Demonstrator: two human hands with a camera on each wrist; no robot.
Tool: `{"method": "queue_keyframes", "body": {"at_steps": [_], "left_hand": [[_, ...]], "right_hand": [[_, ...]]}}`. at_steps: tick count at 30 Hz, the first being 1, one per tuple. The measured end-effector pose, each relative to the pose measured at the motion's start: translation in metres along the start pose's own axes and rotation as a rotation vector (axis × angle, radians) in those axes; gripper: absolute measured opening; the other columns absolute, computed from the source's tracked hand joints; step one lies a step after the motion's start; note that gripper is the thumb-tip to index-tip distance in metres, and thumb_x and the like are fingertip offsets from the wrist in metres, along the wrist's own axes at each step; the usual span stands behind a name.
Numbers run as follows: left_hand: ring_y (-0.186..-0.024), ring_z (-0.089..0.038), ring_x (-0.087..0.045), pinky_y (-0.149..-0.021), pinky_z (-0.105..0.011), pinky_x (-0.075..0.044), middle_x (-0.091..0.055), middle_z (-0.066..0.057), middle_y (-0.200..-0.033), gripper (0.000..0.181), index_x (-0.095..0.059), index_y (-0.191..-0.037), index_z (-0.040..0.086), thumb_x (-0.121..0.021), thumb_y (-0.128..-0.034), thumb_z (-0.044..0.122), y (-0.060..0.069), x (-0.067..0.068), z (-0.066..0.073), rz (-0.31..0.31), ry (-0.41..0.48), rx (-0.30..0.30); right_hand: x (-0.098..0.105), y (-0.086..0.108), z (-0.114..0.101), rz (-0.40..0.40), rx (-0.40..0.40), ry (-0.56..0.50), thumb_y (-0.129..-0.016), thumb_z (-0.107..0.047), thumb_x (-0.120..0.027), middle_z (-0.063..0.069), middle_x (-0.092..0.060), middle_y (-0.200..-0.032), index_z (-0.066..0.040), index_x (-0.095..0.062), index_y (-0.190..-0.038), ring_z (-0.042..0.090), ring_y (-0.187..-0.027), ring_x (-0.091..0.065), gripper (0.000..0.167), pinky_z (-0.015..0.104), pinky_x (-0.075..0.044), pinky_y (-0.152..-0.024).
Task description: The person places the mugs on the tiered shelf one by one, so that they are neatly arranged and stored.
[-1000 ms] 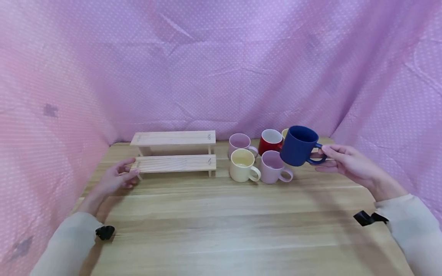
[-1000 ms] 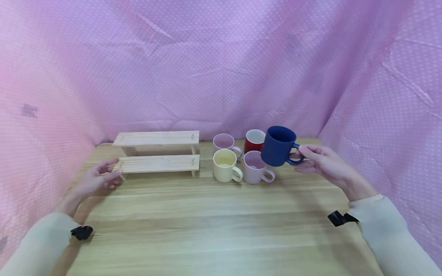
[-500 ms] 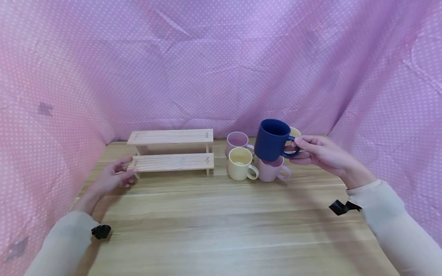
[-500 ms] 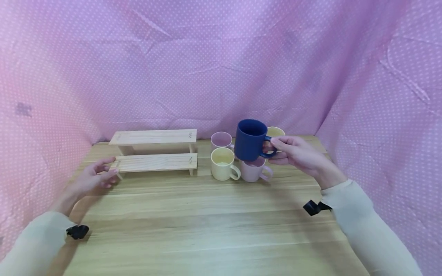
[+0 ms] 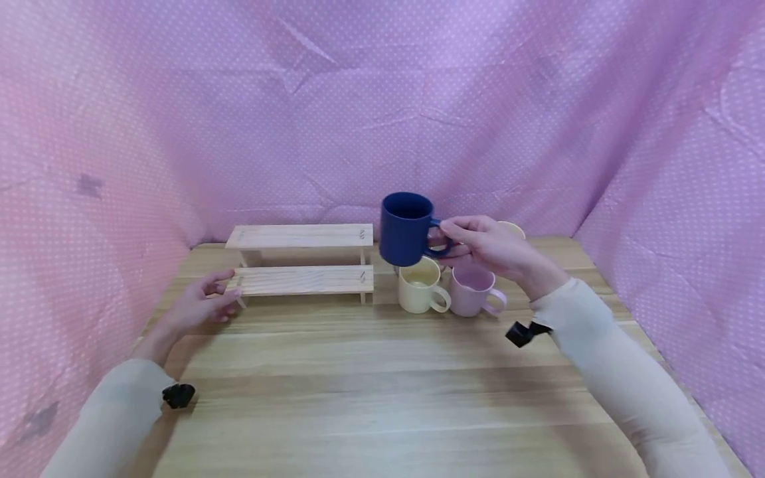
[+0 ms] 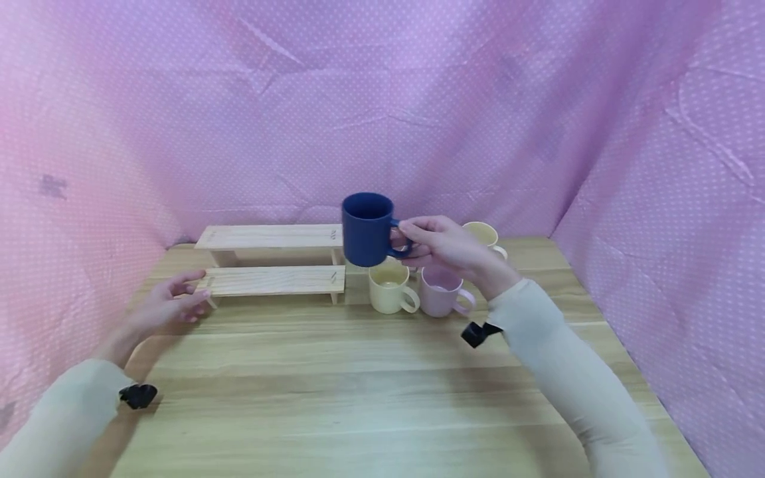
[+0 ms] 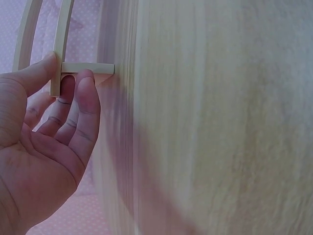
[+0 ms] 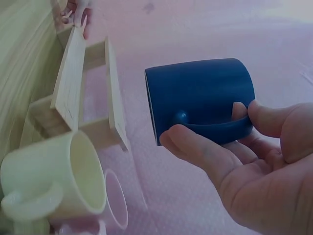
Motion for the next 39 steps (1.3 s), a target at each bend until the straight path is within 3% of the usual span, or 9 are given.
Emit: {"method": "queue_keyframes", "body": {"at_steps": [6, 14, 18, 22, 27, 31, 35, 39], "left_hand": [[-0.081, -0.016, -0.067, -0.069, -0.034, -0.061, -0.051, -0.017, -0.111, 0.077, -0.018, -0.158, -0.005, -0.064, -0.1025, 0.021, 0.004, 0.001, -0.001, 0.009, -0.010, 0.015], [-0.081, -0.017, -0.067, -0.068, -0.034, -0.061, -0.052, -0.018, -0.112, 0.075, -0.019, -0.158, -0.006, -0.063, -0.1028, 0.018, 0.010, -0.002, -0.003, 0.018, 0.009, 0.014], [-0.080, -0.017, -0.068, -0.066, -0.034, -0.061, -0.051, -0.015, -0.110, 0.075, -0.018, -0.157, -0.007, -0.063, -0.1033, 0.019, 0.015, 0.000, -0.003, 0.037, -0.001, 0.021], [-0.080, -0.016, -0.068, -0.065, -0.034, -0.061, -0.051, -0.012, -0.106, 0.075, -0.018, -0.157, -0.008, -0.063, -0.1030, 0.019, 0.017, 0.001, -0.004, 0.051, -0.006, 0.015], [-0.080, -0.015, -0.068, -0.064, -0.035, -0.061, -0.053, -0.014, -0.107, 0.074, -0.019, -0.157, -0.008, -0.063, -0.1029, 0.018, 0.013, -0.002, -0.002, 0.044, -0.003, -0.010], [-0.080, -0.015, -0.068, -0.064, -0.035, -0.061, -0.051, -0.017, -0.110, 0.074, -0.020, -0.157, -0.007, -0.063, -0.1029, 0.020, 0.009, -0.005, 0.002, 0.042, -0.007, -0.005], [-0.079, -0.016, -0.067, -0.065, -0.035, -0.061, -0.049, -0.016, -0.109, 0.074, -0.020, -0.157, -0.006, -0.063, -0.1030, 0.019, 0.005, -0.005, 0.004, 0.037, -0.009, -0.001], [-0.078, -0.017, -0.068, -0.064, -0.036, -0.061, -0.053, -0.017, -0.108, 0.073, -0.020, -0.157, -0.007, -0.063, -0.1029, 0.016, 0.002, -0.004, 0.005, 0.025, -0.011, -0.008]], "right_hand": [[-0.040, -0.044, -0.003, 0.045, -0.020, 0.043, -0.109, -0.017, -0.049, 0.026, -0.063, -0.127, 0.011, -0.054, -0.136, 0.016, -0.093, -0.067, 0.039, 0.045, -0.053, -0.097], [-0.095, -0.099, -0.001, 0.052, -0.019, -0.010, -0.108, -0.017, -0.052, 0.023, -0.063, -0.117, 0.009, -0.058, -0.132, 0.034, -0.106, -0.067, 0.035, 0.049, -0.052, -0.098], [-0.129, -0.127, 0.000, 0.044, -0.035, -0.025, -0.108, -0.019, -0.053, 0.023, -0.061, -0.118, 0.007, -0.059, -0.128, 0.036, -0.106, -0.066, 0.034, 0.049, -0.052, -0.098], [-0.155, -0.151, -0.001, 0.068, -0.035, -0.034, -0.106, -0.022, -0.056, 0.024, -0.062, -0.121, 0.006, -0.062, -0.127, 0.034, -0.102, -0.068, 0.035, 0.041, -0.058, -0.090], [-0.176, -0.173, 0.001, 0.127, -0.013, -0.064, -0.105, -0.022, -0.059, 0.015, -0.064, -0.108, 0.005, -0.067, -0.121, 0.029, -0.093, -0.068, 0.033, 0.038, -0.059, -0.086], [-0.190, -0.184, 0.005, 0.174, 0.008, -0.058, -0.105, -0.023, -0.059, 0.007, -0.060, -0.099, 0.005, -0.069, -0.113, 0.026, -0.102, -0.065, 0.031, 0.042, -0.058, -0.090], [-0.200, -0.193, 0.006, 0.249, 0.017, -0.047, -0.103, -0.026, -0.062, 0.004, -0.063, -0.102, 0.000, -0.073, -0.110, 0.024, -0.114, -0.064, 0.029, 0.039, -0.059, -0.086], [-0.208, -0.201, 0.006, 0.305, 0.013, -0.030, -0.103, -0.028, -0.064, 0.005, -0.067, -0.105, -0.002, -0.075, -0.112, 0.021, -0.110, -0.065, 0.029, 0.038, -0.060, -0.084]]}}
Point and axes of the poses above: each hand's wrist, its own y-axis away from the middle knuckle, its own x-axis out of the back of the hand, z = x × y, the point moved 1 cm from there along -y, towards the middle knuckle
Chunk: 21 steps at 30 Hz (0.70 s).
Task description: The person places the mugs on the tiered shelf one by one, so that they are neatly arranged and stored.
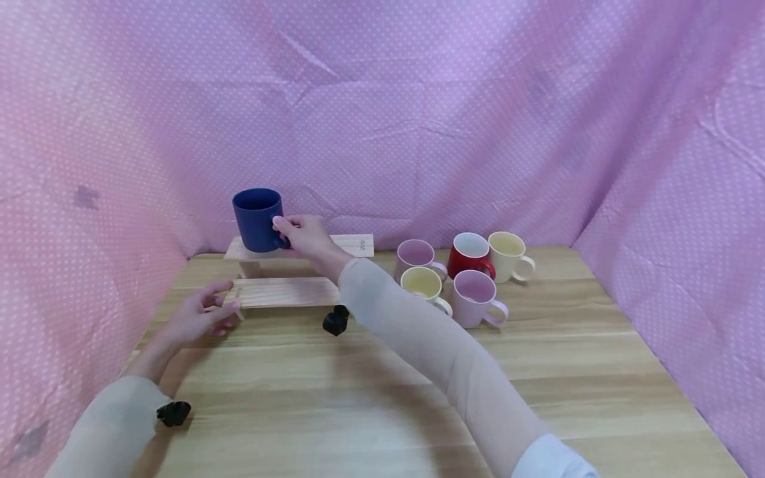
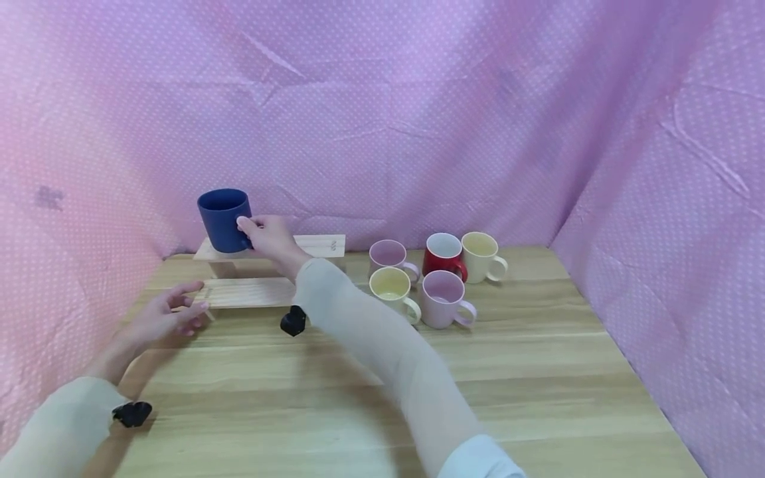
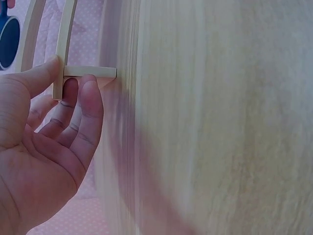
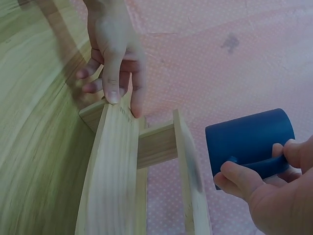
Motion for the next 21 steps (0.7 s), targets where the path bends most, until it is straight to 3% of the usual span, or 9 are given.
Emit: {"method": "queue_keyframes", "body": {"at_steps": [6, 10, 13, 21], "left_hand": [[-0.078, -0.016, -0.067, -0.065, -0.036, -0.061, -0.049, -0.017, -0.110, 0.074, -0.019, -0.158, -0.005, -0.063, -0.1031, 0.019, 0.001, -0.001, -0.001, -0.003, 0.006, 0.007], [-0.079, -0.015, -0.067, -0.066, -0.036, -0.061, -0.048, -0.019, -0.112, 0.073, -0.021, -0.158, -0.004, -0.063, -0.1034, 0.021, 0.003, -0.001, -0.001, 0.007, -0.011, 0.017], [-0.081, -0.016, -0.067, -0.067, -0.035, -0.061, -0.051, -0.021, -0.113, 0.074, -0.021, -0.158, -0.004, -0.062, -0.1036, 0.023, 0.004, -0.001, 0.000, 0.006, -0.031, 0.024], [-0.081, -0.016, -0.067, -0.067, -0.035, -0.061, -0.051, -0.024, -0.114, 0.074, -0.021, -0.159, -0.003, -0.063, -0.1035, 0.024, 0.004, -0.001, 0.003, 0.004, -0.047, 0.027]], "right_hand": [[-0.017, -0.005, 0.003, 0.060, 0.024, 0.072, -0.103, -0.028, -0.063, 0.006, -0.070, -0.114, -0.004, -0.075, -0.114, 0.016, -0.104, -0.066, 0.030, 0.038, -0.060, -0.084], [-0.026, -0.008, 0.009, 0.078, 0.048, 0.183, -0.103, -0.029, -0.063, 0.003, -0.072, -0.107, -0.005, -0.076, -0.112, 0.016, -0.095, -0.068, 0.029, 0.029, -0.060, -0.075], [-0.028, -0.009, 0.013, 0.079, 0.065, 0.246, -0.104, -0.029, -0.061, 0.001, -0.071, -0.102, -0.006, -0.076, -0.112, 0.018, -0.092, -0.068, 0.029, 0.022, -0.057, -0.068], [-0.026, -0.009, 0.018, 0.027, 0.083, 0.259, -0.104, -0.033, -0.061, 0.004, -0.071, -0.102, -0.006, -0.074, -0.113, 0.024, -0.091, -0.068, 0.031, 0.017, -0.052, -0.062]]}}
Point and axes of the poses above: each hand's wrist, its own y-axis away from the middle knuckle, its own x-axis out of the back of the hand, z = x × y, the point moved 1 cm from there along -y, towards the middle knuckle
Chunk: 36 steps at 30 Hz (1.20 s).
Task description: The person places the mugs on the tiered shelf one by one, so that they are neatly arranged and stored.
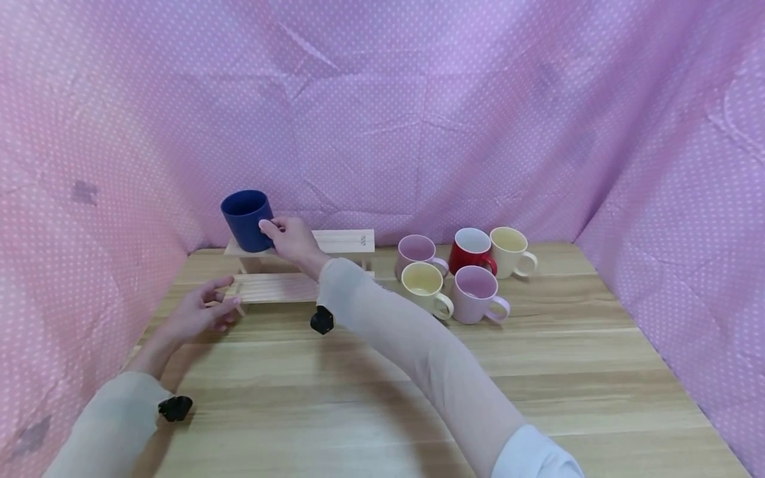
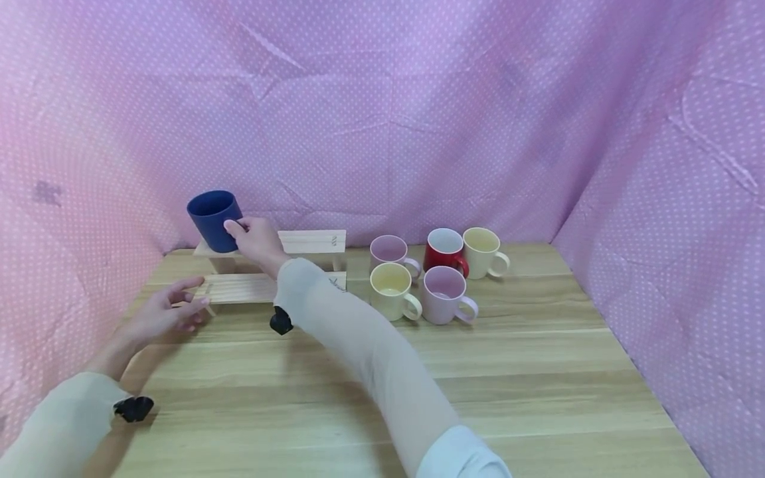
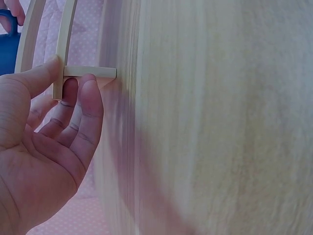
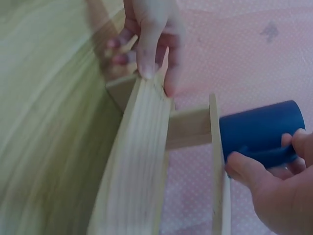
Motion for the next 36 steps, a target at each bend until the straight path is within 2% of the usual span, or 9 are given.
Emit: {"method": "queue_keyframes", "body": {"at_steps": [6, 12, 18, 25, 28, 32, 34, 36], "left_hand": [[-0.082, -0.017, -0.068, -0.067, -0.036, -0.061, -0.053, -0.024, -0.113, 0.075, -0.021, -0.159, -0.003, -0.063, -0.1032, 0.026, 0.000, 0.001, -0.002, 0.005, -0.009, -0.002], [-0.081, -0.018, -0.068, -0.066, -0.035, -0.061, -0.055, -0.025, -0.112, 0.075, -0.021, -0.158, -0.004, -0.063, -0.1032, 0.023, 0.001, 0.000, -0.002, -0.001, -0.003, -0.005], [-0.081, -0.019, -0.068, -0.066, -0.036, -0.061, -0.054, -0.025, -0.112, 0.074, -0.021, -0.158, -0.003, -0.063, -0.1034, 0.023, -0.001, -0.003, -0.002, -0.008, 0.009, -0.011], [-0.081, -0.018, -0.068, -0.065, -0.036, -0.061, -0.056, -0.023, -0.110, 0.076, -0.020, -0.159, -0.004, -0.063, -0.1033, 0.026, 0.000, 0.002, -0.004, -0.003, -0.003, 0.006], [-0.081, -0.018, -0.068, -0.066, -0.036, -0.061, -0.056, -0.022, -0.109, 0.077, -0.020, -0.158, -0.004, -0.064, -0.1025, 0.027, -0.001, 0.003, -0.004, -0.002, -0.011, 0.014], [-0.082, -0.019, -0.068, -0.067, -0.036, -0.061, -0.054, -0.022, -0.111, 0.078, -0.020, -0.159, -0.003, -0.064, -0.1027, 0.029, -0.004, 0.003, -0.001, -0.017, -0.017, 0.010], [-0.083, -0.020, -0.068, -0.067, -0.036, -0.061, -0.053, -0.022, -0.111, 0.078, -0.019, -0.159, -0.002, -0.063, -0.1030, 0.029, -0.004, 0.001, -0.002, -0.022, -0.020, 0.015], [-0.083, -0.020, -0.068, -0.067, -0.036, -0.061, -0.053, -0.022, -0.111, 0.078, -0.019, -0.160, -0.002, -0.063, -0.1033, 0.028, -0.004, 0.000, -0.003, -0.021, -0.021, 0.018]], "right_hand": [[0.004, 0.000, 0.001, -0.055, 0.025, 0.027, -0.104, -0.035, -0.060, 0.010, -0.071, -0.104, -0.006, -0.071, -0.114, 0.021, -0.075, -0.064, 0.033, 0.019, -0.048, -0.057], [0.006, 0.004, 0.004, -0.068, 0.040, 0.080, -0.105, -0.038, -0.057, 0.007, -0.070, -0.106, -0.006, -0.068, -0.119, 0.015, -0.076, -0.064, 0.037, 0.021, -0.051, -0.063], [0.009, 0.005, 0.008, -0.071, 0.060, 0.126, -0.106, -0.036, -0.055, 0.007, -0.069, -0.115, -0.005, -0.065, -0.123, 0.011, -0.088, -0.066, 0.037, 0.022, -0.053, -0.074], [0.004, 0.006, 0.008, -0.089, 0.116, 0.195, -0.108, -0.031, -0.052, 0.007, -0.068, -0.119, -0.004, -0.064, -0.123, 0.012, -0.103, -0.064, 0.033, 0.020, -0.050, -0.082], [0.006, 0.009, 0.008, -0.091, 0.103, 0.213, -0.108, -0.030, -0.051, 0.006, -0.068, -0.122, -0.006, -0.063, -0.127, 0.012, -0.105, -0.063, 0.032, 0.021, -0.050, -0.083], [0.016, 0.013, 0.006, -0.100, 0.085, 0.240, -0.107, -0.028, -0.053, 0.005, -0.070, -0.118, -0.007, -0.063, -0.129, 0.011, -0.102, -0.063, 0.032, 0.022, -0.050, -0.083], [0.022, 0.016, 0.006, -0.135, 0.072, 0.225, -0.107, -0.026, -0.054, 0.005, -0.070, -0.117, -0.005, -0.062, -0.132, 0.012, -0.101, -0.063, 0.033, 0.023, -0.051, -0.083], [0.029, 0.018, 0.006, -0.189, 0.024, 0.172, -0.106, -0.026, -0.055, 0.005, -0.068, -0.119, -0.005, -0.061, -0.135, 0.013, -0.102, -0.064, 0.035, 0.025, -0.054, -0.083]]}}
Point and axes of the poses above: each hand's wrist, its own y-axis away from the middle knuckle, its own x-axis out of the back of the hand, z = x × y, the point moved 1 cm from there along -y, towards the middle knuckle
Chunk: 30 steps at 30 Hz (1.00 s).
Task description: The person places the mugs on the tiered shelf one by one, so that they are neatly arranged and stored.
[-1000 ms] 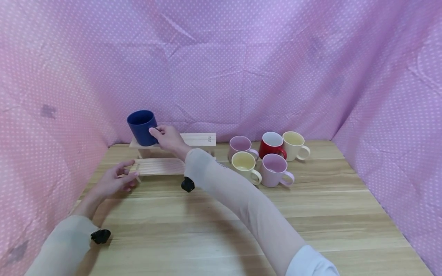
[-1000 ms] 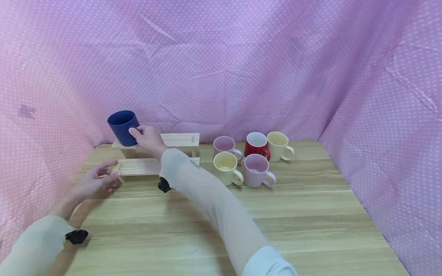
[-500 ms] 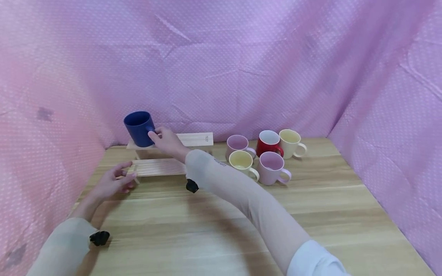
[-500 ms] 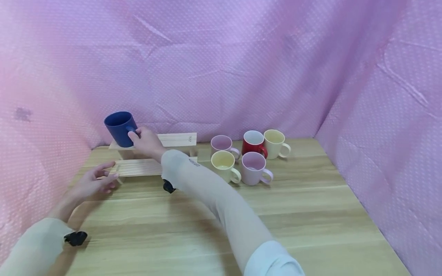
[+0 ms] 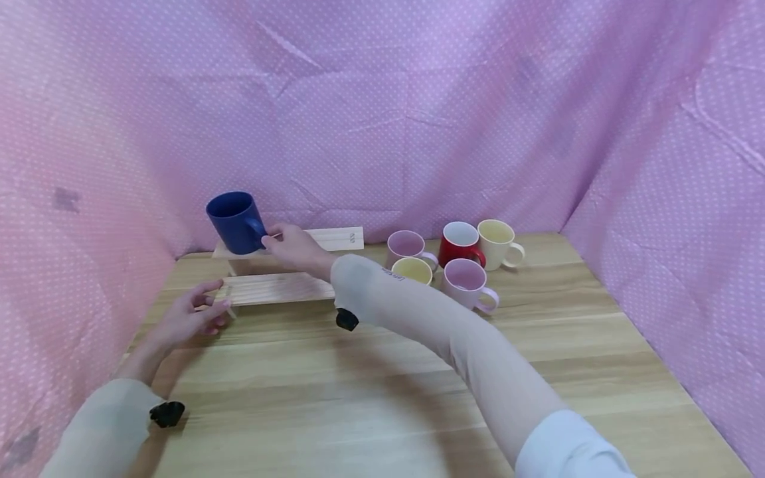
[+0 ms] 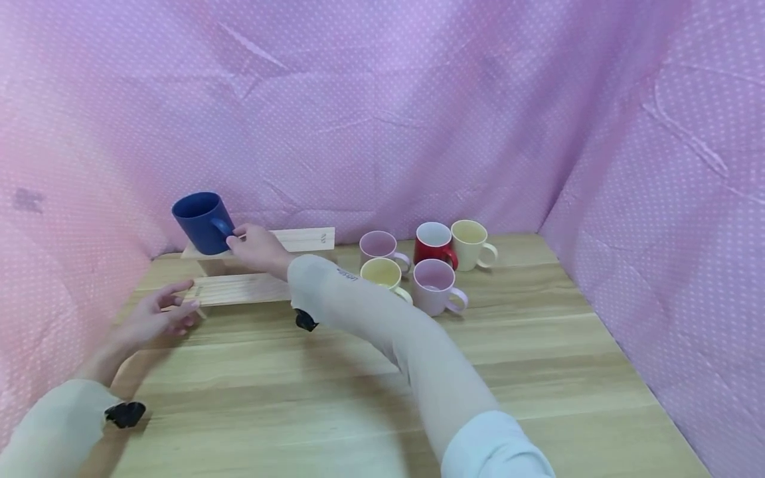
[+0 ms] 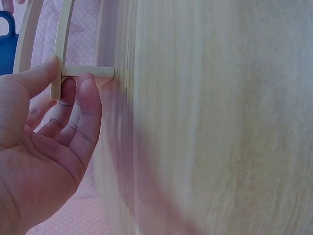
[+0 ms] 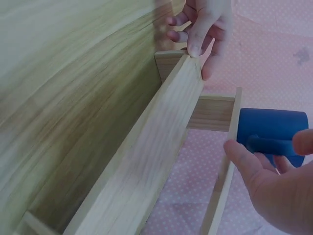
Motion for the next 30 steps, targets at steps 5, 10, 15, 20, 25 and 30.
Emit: {"method": "queue_keyframes", "body": {"at_steps": [5, 10, 15, 20, 25, 30], "left_hand": [[-0.081, -0.018, -0.068, -0.066, -0.036, -0.061, -0.055, -0.019, -0.107, 0.077, -0.020, -0.158, -0.003, -0.064, -0.1026, 0.026, -0.002, -0.001, 0.000, 0.004, 0.003, 0.001], [-0.079, -0.016, -0.068, -0.065, -0.035, -0.061, -0.056, -0.015, -0.103, 0.075, -0.020, -0.157, -0.006, -0.063, -0.1033, 0.024, -0.004, -0.002, -0.001, 0.003, 0.019, -0.023], [-0.078, -0.015, -0.068, -0.064, -0.035, -0.061, -0.054, -0.015, -0.103, 0.072, -0.020, -0.157, -0.006, -0.061, -0.1043, 0.021, -0.003, 0.001, -0.003, 0.011, 0.009, -0.043], [-0.080, -0.016, -0.068, -0.065, -0.035, -0.061, -0.053, -0.017, -0.106, 0.072, -0.019, -0.157, -0.007, -0.060, -0.1049, 0.021, -0.001, 0.003, -0.005, 0.010, 0.005, -0.055], [-0.079, -0.015, -0.068, -0.065, -0.034, -0.061, -0.054, -0.016, -0.105, 0.073, -0.019, -0.158, -0.006, -0.060, -0.1047, 0.023, 0.001, 0.004, -0.003, 0.016, 0.006, -0.051], [-0.080, -0.016, -0.068, -0.066, -0.034, -0.061, -0.055, -0.016, -0.105, 0.074, -0.020, -0.158, -0.006, -0.061, -0.1042, 0.025, 0.003, 0.000, -0.003, 0.017, 0.016, -0.049]], "right_hand": [[0.025, 0.014, 0.008, -0.205, -0.106, -0.170, -0.107, -0.022, -0.054, 0.011, -0.056, -0.140, -0.004, -0.051, -0.144, 0.027, -0.115, -0.064, 0.042, 0.041, -0.059, -0.088], [0.060, 0.036, 0.023, -0.349, -0.124, -0.153, -0.107, -0.020, -0.054, 0.016, -0.053, -0.142, -0.001, -0.048, -0.145, 0.040, -0.123, -0.059, 0.042, 0.044, -0.057, -0.092], [0.101, 0.062, 0.039, -0.383, -0.133, -0.095, -0.107, -0.021, -0.056, 0.013, -0.058, -0.136, -0.003, -0.050, -0.144, 0.040, -0.125, -0.058, 0.042, 0.043, -0.056, -0.095], [0.145, 0.087, 0.054, -0.294, -0.117, -0.103, -0.104, -0.023, -0.061, 0.013, -0.060, -0.135, -0.007, -0.053, -0.142, 0.035, -0.122, -0.060, 0.042, 0.047, -0.053, -0.099], [0.187, 0.115, 0.071, -0.173, -0.034, -0.085, -0.106, -0.023, -0.056, 0.015, -0.059, -0.140, -0.005, -0.051, -0.145, 0.034, -0.127, -0.057, 0.043, 0.050, -0.049, -0.103], [0.222, 0.152, 0.095, -0.026, 0.070, 0.035, -0.107, -0.030, -0.055, 0.011, -0.059, -0.142, -0.007, -0.051, -0.148, 0.029, -0.123, -0.059, 0.047, 0.039, -0.050, -0.100]]}}
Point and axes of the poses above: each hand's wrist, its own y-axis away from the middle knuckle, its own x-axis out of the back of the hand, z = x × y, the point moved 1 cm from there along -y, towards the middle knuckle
